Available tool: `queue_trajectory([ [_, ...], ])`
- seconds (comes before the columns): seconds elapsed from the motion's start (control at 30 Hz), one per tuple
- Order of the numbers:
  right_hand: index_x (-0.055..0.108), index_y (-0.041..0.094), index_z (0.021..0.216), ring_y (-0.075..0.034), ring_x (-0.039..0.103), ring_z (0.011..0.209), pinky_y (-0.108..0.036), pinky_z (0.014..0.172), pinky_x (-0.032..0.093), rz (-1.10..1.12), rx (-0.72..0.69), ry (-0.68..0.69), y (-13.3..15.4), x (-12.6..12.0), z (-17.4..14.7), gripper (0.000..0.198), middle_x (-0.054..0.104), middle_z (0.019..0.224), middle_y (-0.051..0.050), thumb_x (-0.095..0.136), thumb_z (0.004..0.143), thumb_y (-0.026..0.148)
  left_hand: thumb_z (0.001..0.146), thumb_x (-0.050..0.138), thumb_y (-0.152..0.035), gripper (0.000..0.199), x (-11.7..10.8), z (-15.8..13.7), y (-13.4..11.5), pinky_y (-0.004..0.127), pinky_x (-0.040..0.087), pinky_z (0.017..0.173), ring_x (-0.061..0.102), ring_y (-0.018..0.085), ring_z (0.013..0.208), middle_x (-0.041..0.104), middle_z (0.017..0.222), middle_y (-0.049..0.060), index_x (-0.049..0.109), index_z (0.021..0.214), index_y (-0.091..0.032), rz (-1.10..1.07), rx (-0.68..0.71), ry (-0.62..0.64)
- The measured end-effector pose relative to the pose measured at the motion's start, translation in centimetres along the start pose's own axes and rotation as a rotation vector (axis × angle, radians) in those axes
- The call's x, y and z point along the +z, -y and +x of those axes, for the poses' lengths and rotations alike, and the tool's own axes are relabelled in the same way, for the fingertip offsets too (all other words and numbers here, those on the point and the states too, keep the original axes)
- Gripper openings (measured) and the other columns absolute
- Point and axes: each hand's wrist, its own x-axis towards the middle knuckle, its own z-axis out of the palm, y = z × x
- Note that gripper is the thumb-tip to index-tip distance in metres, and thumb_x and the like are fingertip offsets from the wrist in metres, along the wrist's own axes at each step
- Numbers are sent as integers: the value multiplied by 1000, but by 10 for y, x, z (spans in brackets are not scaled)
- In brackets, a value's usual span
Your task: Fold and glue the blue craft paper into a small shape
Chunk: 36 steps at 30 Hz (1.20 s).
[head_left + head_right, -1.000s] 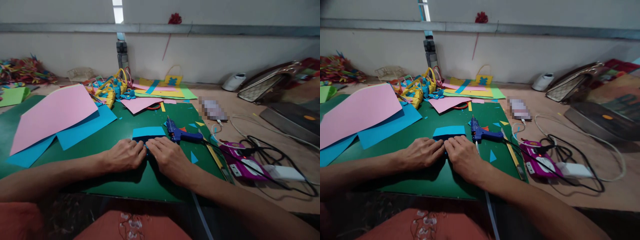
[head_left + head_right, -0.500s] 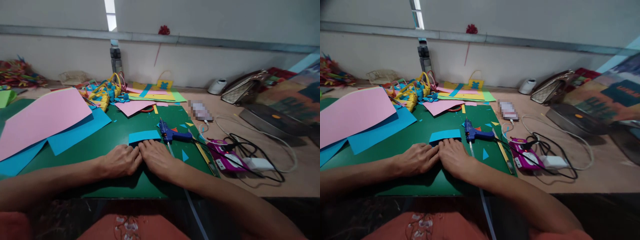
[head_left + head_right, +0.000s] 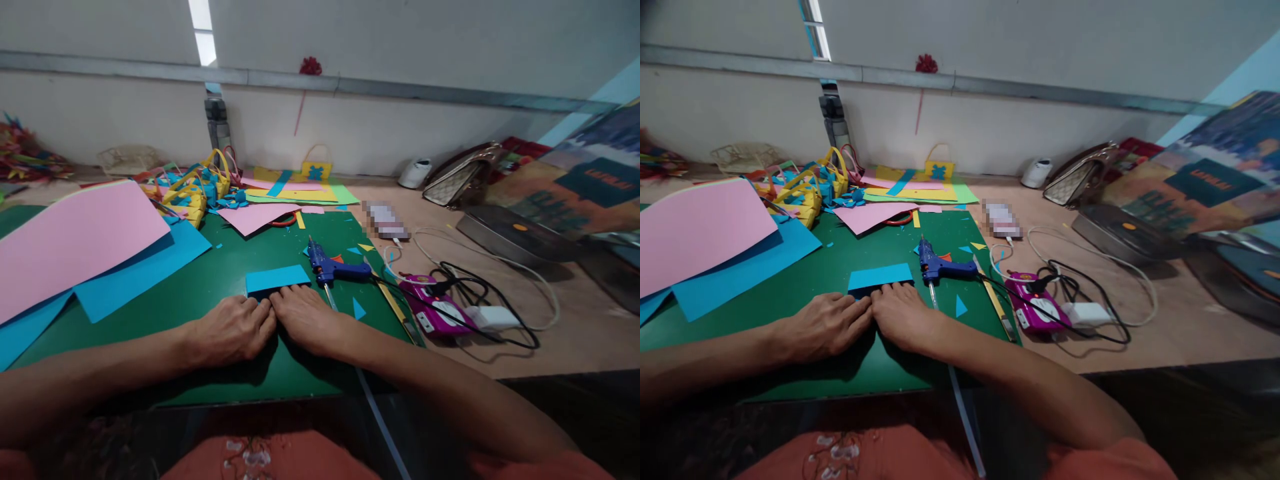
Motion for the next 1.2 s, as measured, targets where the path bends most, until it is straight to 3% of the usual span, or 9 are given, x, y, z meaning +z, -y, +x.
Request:
queue_trajectory([
  [0.07, 56, 12, 97, -24, 57, 91, -36, 78, 42, 10, 10, 11, 0, -2, -2, 18, 63, 99, -13, 41, 87, 14, 89, 42, -21, 19, -1, -1, 0, 29, 40, 43, 54, 17, 50, 63, 67, 7, 57, 83, -11, -16, -11, -53],
  [0.2, 55, 12, 102, -24, 57, 91, -37, 79, 42, 31, 19, 22, -2, 0, -4, 22, 62, 100, -13, 39, 87, 12, 88, 48, -35, 25, -3, -2, 11, 27, 41, 46, 52, 15, 50, 60, 58, 3, 57, 76, -15, -92, -92, -290],
  [0.3, 53, 12, 107, -24, 57, 93, -37, 79, 42, 45, 11, 20, -4, 3, -3, 28, 61, 104, -14, 35, 87, 9, 88, 48, -27, 19, 3, -3, 29, 32, 51, 67, 62, 19, 76, 69, 84, 9, 59, 92, -12, -212, -283, -385],
  [0.4, 52, 11, 110, -25, 56, 97, -38, 81, 42, 55, 3, 11, -4, 6, -2, 31, 59, 110, -15, 35, 85, 8, 91, 39, -30, 36, 18, -5, 43, 38, 49, 90, 57, 24, 109, 62, 116, 16, 52, 116, -7, -359, -361, -276],
  [0.5, 52, 12, 112, -24, 56, 95, -37, 80, 43, 60, 3, 0, -4, 9, -1, 31, 59, 109, -14, 35, 86, 8, 93, 34, -34, 43, 32, -6, 45, 37, 46, 96, 51, 23, 119, 54, 128, 16, 45, 126, -8, -469, -343, -106],
  [0.6, 54, 12, 109, -24, 57, 92, -38, 79, 43, 57, 21, -13, -4, 12, -2, 29, 61, 105, -14, 34, 87, 8, 93, 34, -38, 47, 39, -6, 40, 41, 43, 99, 48, 26, 122, 50, 132, 20, 45, 127, -7, -494, -266, -25],
  [0.73, 56, 11, 103, -26, 56, 92, -39, 78, 42, 37, 53, -43, -3, 14, -4, 27, 61, 103, -15, 32, 89, 10, 92, 36, -40, 49, 40, -5, 35, 46, 39, 102, 44, 28, 125, 46, 135, 20, 45, 128, -8, -469, -267, 28],
  [0.9, 58, 12, 95, -26, 58, 83, -38, 69, 43, 16, 59, -57, -4, 16, -8, 28, 63, 92, -14, 33, 93, 24, 92, 38, -38, 48, 35, -3, 34, 47, 37, 103, 42, 28, 126, 44, 137, 19, 44, 129, -8, -461, -270, 81],
  [1.2, 58, 11, 97, -25, 61, 83, -38, 71, 47, -9, -20, -107, -6, 15, -8, 24, 66, 92, -13, 39, 85, 5, 77, 45, -11, 50, 34, -3, 34, 47, 42, 99, 49, 28, 118, 53, 128, 19, 45, 126, -4, -435, -421, 28],
])
